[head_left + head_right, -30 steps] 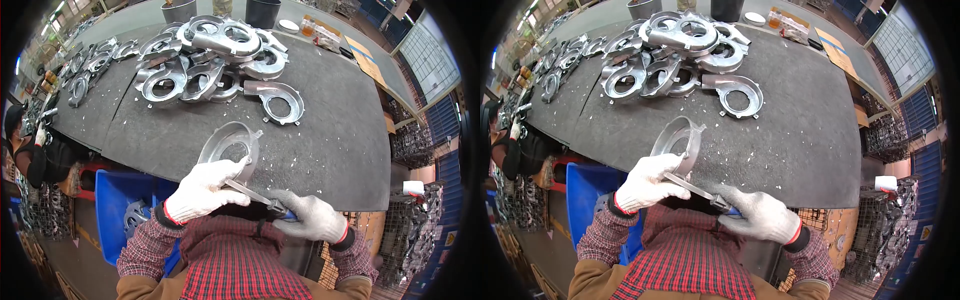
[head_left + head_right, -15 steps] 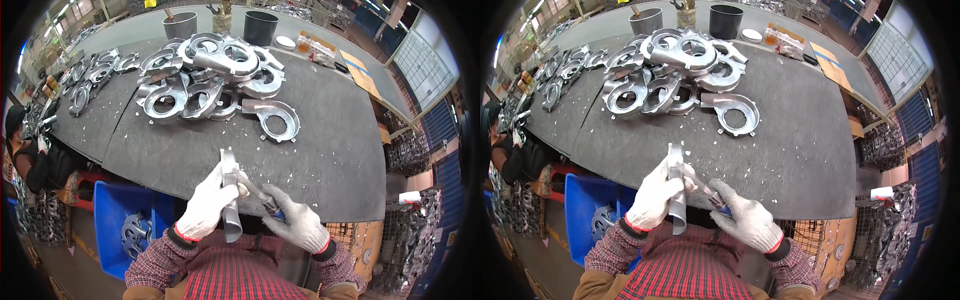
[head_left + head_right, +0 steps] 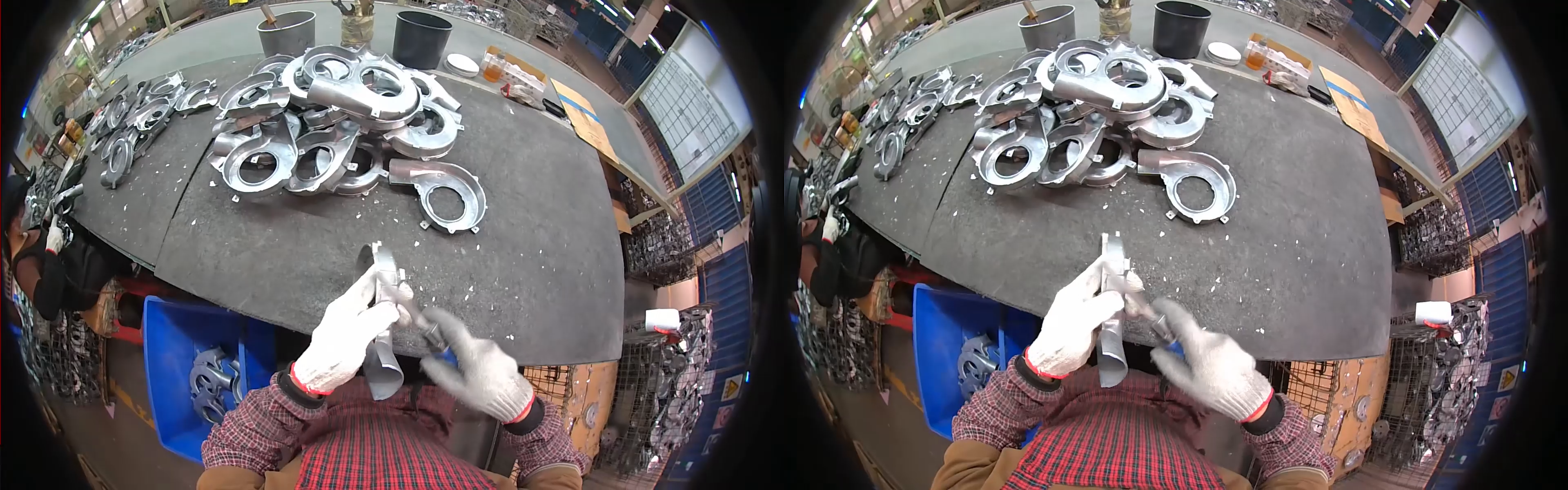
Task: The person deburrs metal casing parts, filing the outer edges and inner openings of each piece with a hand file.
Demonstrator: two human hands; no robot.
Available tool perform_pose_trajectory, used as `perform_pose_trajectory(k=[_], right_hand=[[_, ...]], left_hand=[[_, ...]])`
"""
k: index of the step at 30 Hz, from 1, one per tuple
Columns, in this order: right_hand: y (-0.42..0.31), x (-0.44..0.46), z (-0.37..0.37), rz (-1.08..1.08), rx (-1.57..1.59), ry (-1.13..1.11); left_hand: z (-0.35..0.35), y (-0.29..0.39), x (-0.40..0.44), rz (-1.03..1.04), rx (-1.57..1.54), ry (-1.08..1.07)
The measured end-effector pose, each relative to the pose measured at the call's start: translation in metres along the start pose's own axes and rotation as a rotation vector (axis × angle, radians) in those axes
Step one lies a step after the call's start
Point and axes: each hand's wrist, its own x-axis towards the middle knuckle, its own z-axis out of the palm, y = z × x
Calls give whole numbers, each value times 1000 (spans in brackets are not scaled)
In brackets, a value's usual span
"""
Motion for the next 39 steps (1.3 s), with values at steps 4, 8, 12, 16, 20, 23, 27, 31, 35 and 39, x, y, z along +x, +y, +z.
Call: perform_pose_trajectory(k=[4, 8, 12, 16, 20, 23, 27, 31, 35, 39], right_hand=[[4, 6, -4, -25, -77, 104], [6, 2, -8, -71, -210, 109], [2, -3, -3, -159, -421, 97], [-1, -5, -7, -60, -478, 107], [-7, -7, -4, -99, -545, 133], [-3, -13, -1, -60, -657, 109], [0, -12, 6, -111, -467, 86], [5, -5, 4, -187, -8, -119], [-4, -1, -14, -174, 76, -244], [-9, -10, -3, -159, -331, 10]], left_hand=[[-7, -4, 0, -139, -94, -108], [-19, -3, 7, -32, 86, -261], [-28, -2, 14, -136, 148, -351], [-37, -6, 18, -62, 51, -384], [-31, 0, 13, -132, -1, -356], [-34, 0, 10, -135, 36, -351], [-38, -6, 18, -66, 34, -372], [-35, -6, 17, -43, 28, -316], [-40, -1, 14, -70, -98, -359], [-43, 2, 11, -60, 7, -388]])
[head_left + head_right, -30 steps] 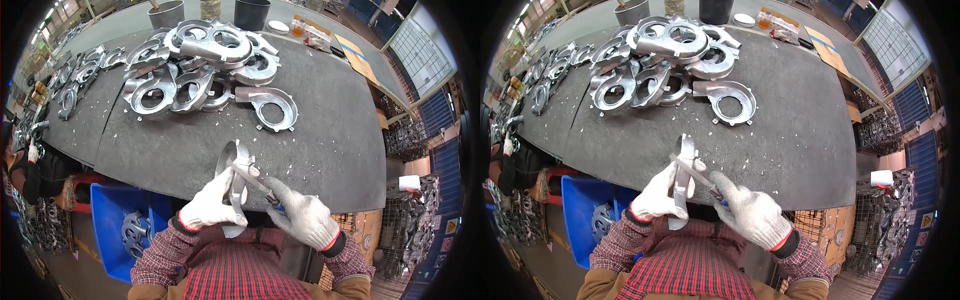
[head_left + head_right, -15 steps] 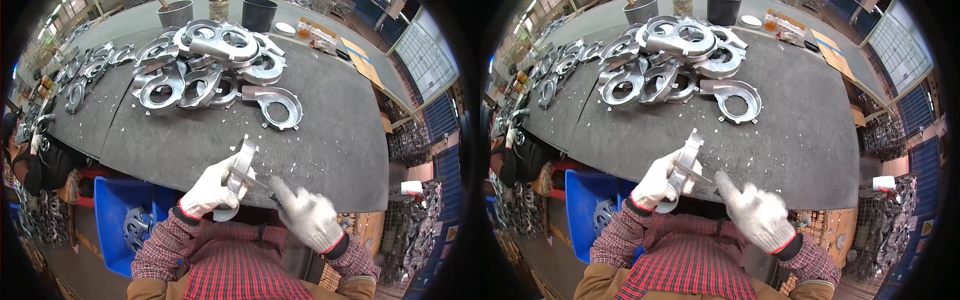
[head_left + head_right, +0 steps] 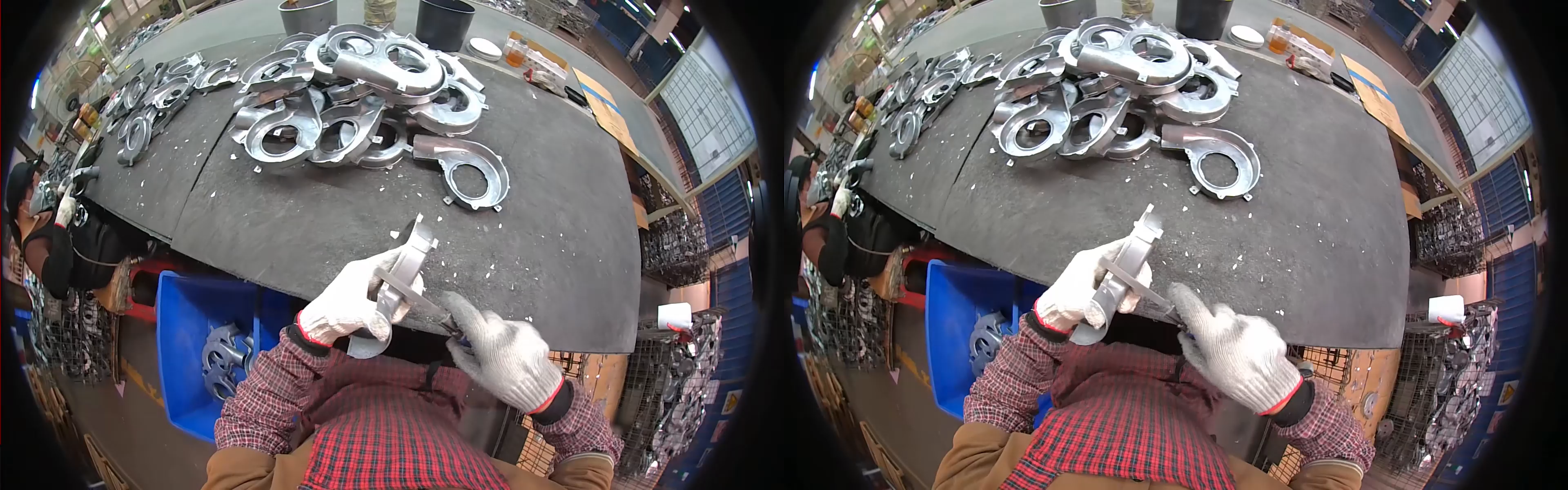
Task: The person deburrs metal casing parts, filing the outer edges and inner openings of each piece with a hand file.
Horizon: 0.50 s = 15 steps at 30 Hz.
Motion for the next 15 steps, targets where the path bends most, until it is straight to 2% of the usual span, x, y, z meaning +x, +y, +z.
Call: perform_pose_trajectory(k=[1, 8, 12, 15], right_hand=[[-3, -2, 2, 34, -190, 44], [4, -4, 11, 24, -474, 124], [-2, 0, 2, 106, -505, 129], [-3, 1, -11, 158, -394, 90]], left_hand=[[-1, -2, -1, 3, -3, 5], [-2, -4, -3, -42, -71, 26], [5, -1, -6, -95, -29, 81], [10, 5, -9, -124, -10, 56]])
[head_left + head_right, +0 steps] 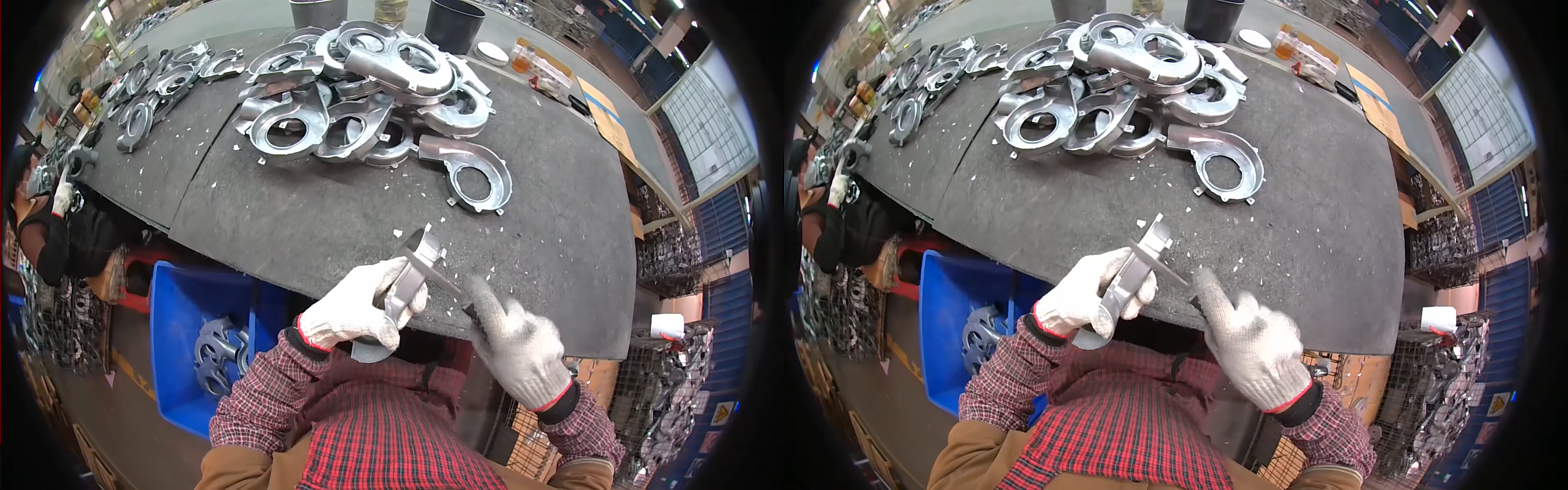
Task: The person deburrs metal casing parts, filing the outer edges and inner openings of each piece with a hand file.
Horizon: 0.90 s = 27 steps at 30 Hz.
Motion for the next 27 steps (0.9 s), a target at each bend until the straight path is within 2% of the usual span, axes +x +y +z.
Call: perform_pose_trajectory(k=[2, 3, 5, 9, 11, 15, 17, 18, 20, 21, 22, 24, 25, 27], right_hand=[[10, -2, 0, -161, 428, -120], [12, -2, 1, -164, 427, -126], [15, 2, 4, -178, 794, -424], [2, -1, -1, -201, 697, -382], [-5, -3, 2, -185, 263, -196], [-6, -2, 1, -146, 265, -273], [9, 5, 14, -309, 790, -418], [12, 7, 13, -306, 793, -426], [15, 17, 10, -353, 937, -692], [10, 27, -7, -271, 929, -909], [9, 28, -4, -283, 929, -923], [10, 28, 2, -399, 959, -983], [9, 30, 3, -431, 958, -1015], [6, 31, 10, -520, 920, -1082]], left_hand=[[-4, -1, 1, 36, 56, -13], [-6, -2, 1, 71, 119, -31], [-4, 1, -2, 91, 153, -11], [-8, -5, -6, 95, 185, 7], [-10, -1, -8, 57, 164, -25], [-13, -3, -12, 72, 183, -48], [-9, -1, -16, 131, 193, -86], [-10, -2, -18, 125, 187, -84], [-16, -2, -26, 102, 268, -91], [-19, 8, -29, 116, 469, -133], [-21, 4, -32, 110, 465, -117], [-26, -8, -34, 280, 617, -99], [-27, -13, -39, 223, 431, -71], [-28, -8, -56, 196, 393, 17]])
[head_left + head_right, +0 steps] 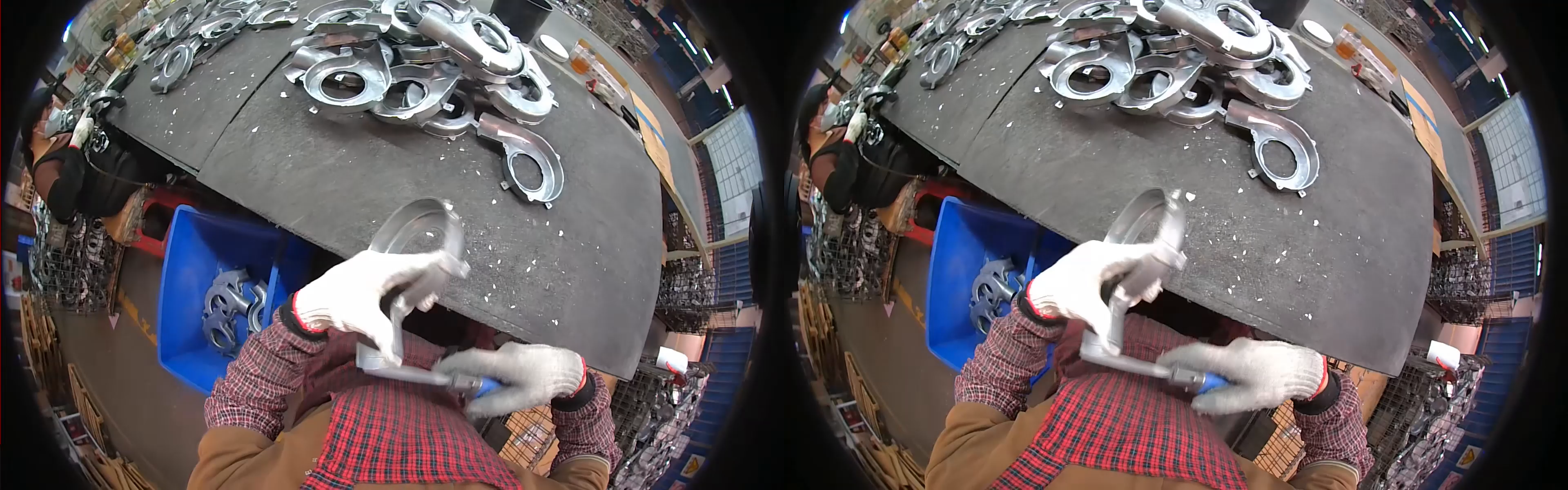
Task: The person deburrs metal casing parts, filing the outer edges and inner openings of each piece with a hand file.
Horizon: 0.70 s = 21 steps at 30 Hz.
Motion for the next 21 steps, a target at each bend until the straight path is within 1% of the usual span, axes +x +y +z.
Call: perform_pose_trajectory(k=[1, 2, 3, 4, 5, 6, 7, 9, 10, 11, 12, 13, 14, 15, 16, 17, 18, 19, 20, 21], right_hand=[[3, 0, 2, -15, -36, -74], [7, 1, 6, 13, -100, -67], [12, -4, 8, 20, -96, -10], [18, -11, 9, 7, -65, 161], [30, -22, 13, -5, -32, 334], [62, -28, 24, -74, -40, 624], [72, -34, 29, -1, -6, 861], [80, -42, 35, 93, 555, 1168], [105, -32, 37, 18, 492, 1407], [108, -34, 33, 116, 589, 1478], [115, -37, 32, 53, 692, 1465], [121, -39, 30, -10, 789, 1435], [123, -40, 30, 7, 775, 1409], [125, -39, 29, 30, 760, 1374], [127, -37, 29, 30, 719, 1381], [130, -35, 30, 35, 680, 1383], [134, -31, 32, -20, 704, 1403], [140, -30, 33, -5, 716, 1410], [132, -31, 32, -11, 739, 1442], [124, -32, 36, -14, 767, 1465]], left_hand=[[-4, 7, -7, -36, -29, 58], [-13, 14, -20, -122, -34, 175], [-25, 19, -37, -163, 41, 257], [-31, 49, -50, -261, 141, 309], [-38, 57, -64, -389, 237, 429], [-48, 58, -80, -377, 456, 432], [-64, 62, -99, -310, 1151, 286], [-40, 71, -93, -952, 1512, 372], [-36, 70, -79, -752, 1493, 353], [-35, 67, -62, -548, 1469, 340], [-34, 51, -42, -147, 1351, 313], [-21, 46, -11, -21, 1197, 277], [1, 49, 29, 66, 1161, 218], [25, 61, 71, 90, 1144, 145], [30, 38, 108, 319, 1261, 126], [42, 29, 147, 398, 1298, 148], [49, 35, 186, 441, 1396, 83], [51, 27, 218, 526, 1547, 111], [40, 2, 246, 451, 1736, 62], [34, -15, 269, 427, 1789, 42]])
